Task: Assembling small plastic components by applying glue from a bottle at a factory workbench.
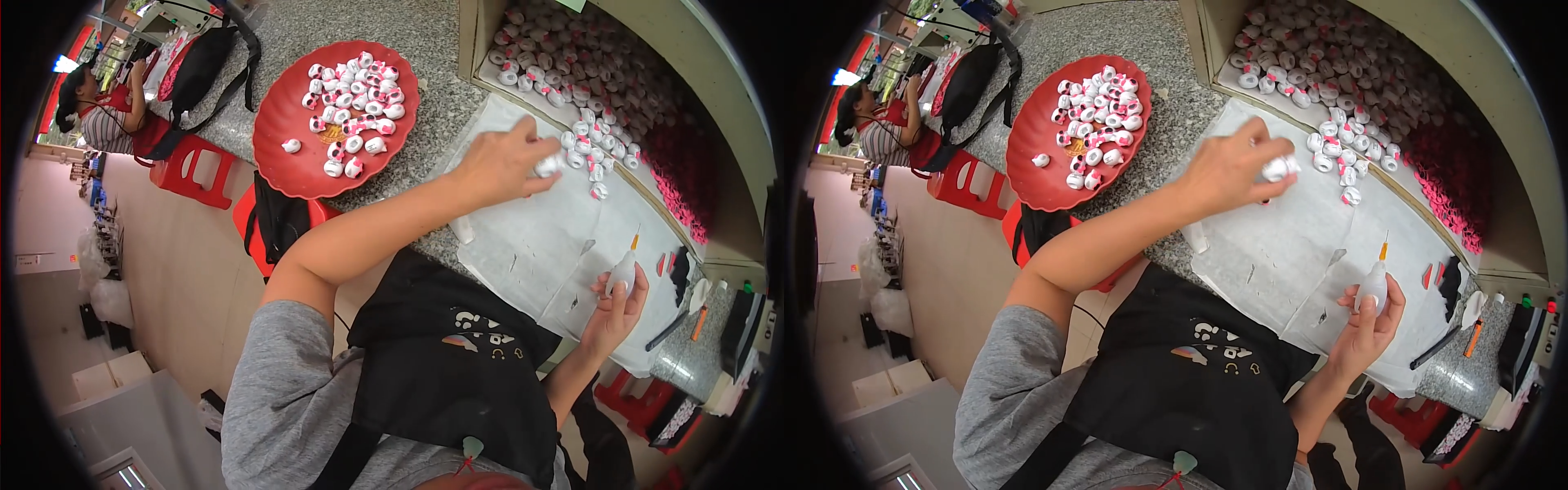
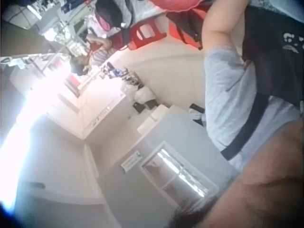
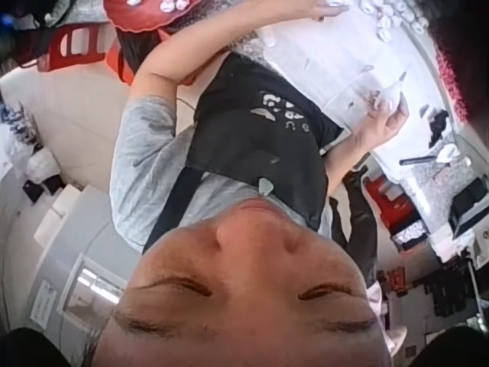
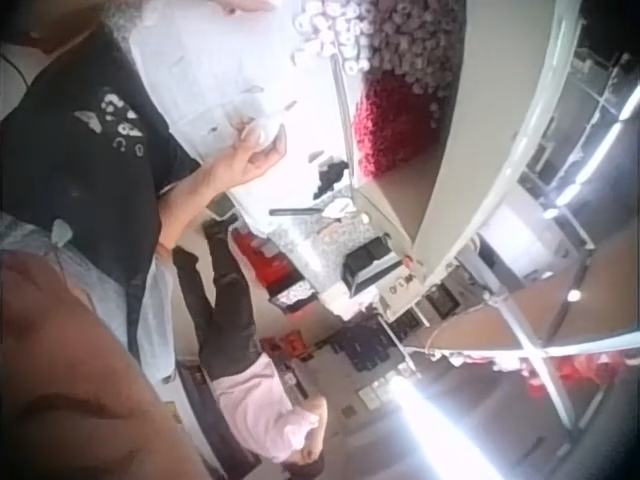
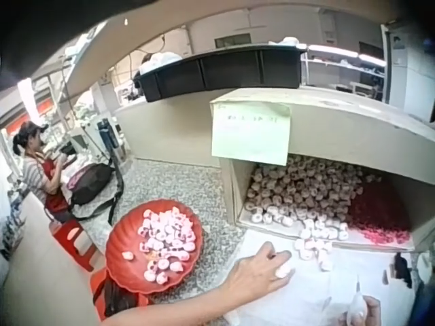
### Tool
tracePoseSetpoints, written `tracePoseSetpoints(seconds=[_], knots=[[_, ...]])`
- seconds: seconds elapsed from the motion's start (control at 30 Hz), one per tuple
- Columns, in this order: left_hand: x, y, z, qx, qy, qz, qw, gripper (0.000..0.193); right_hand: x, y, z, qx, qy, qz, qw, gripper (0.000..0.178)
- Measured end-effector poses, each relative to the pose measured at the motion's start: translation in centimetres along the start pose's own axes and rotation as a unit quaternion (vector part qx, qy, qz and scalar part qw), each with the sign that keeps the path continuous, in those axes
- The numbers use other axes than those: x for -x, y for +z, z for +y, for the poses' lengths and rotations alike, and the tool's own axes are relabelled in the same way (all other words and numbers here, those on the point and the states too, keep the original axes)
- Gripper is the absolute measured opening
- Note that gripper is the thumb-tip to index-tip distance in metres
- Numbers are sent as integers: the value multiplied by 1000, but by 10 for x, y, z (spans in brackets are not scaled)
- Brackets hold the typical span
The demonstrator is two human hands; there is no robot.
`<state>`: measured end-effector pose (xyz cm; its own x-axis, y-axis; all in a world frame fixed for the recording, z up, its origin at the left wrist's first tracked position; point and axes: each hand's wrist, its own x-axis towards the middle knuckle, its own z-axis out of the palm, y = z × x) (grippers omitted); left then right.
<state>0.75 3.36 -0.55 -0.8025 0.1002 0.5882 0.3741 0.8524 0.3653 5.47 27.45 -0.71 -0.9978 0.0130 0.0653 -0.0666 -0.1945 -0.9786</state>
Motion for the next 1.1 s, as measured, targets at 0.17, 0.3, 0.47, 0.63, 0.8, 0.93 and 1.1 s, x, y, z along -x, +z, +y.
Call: tracePoseSetpoints(seconds=[0.17,0.3,0.47,0.63,0.8,0.93,1.1], knots=[[-7,-92,-36,-115,-142,89,979,24,-3,-12,0,-11,-10,11,1000,31],[36,-127,-87,-230,-248,-23,941,32,-8,-4,-1,-11,12,24,1000,31],[34,-104,-45,-248,-81,24,965,40,-7,3,-3,7,7,16,1000,32],[27,-23,9,-125,29,-95,987,40,-1,1,-2,-13,-2,4,1000,31],[32,2,-5,-111,71,-149,980,27,6,1,-4,-10,5,19,1000,31],[25,-53,-22,-63,-9,27,998,17,3,-4,-1,-13,12,32,999,32],[52,-135,-71,-322,-250,-114,906,20,-10,-4,2,-22,30,27,999,31]])
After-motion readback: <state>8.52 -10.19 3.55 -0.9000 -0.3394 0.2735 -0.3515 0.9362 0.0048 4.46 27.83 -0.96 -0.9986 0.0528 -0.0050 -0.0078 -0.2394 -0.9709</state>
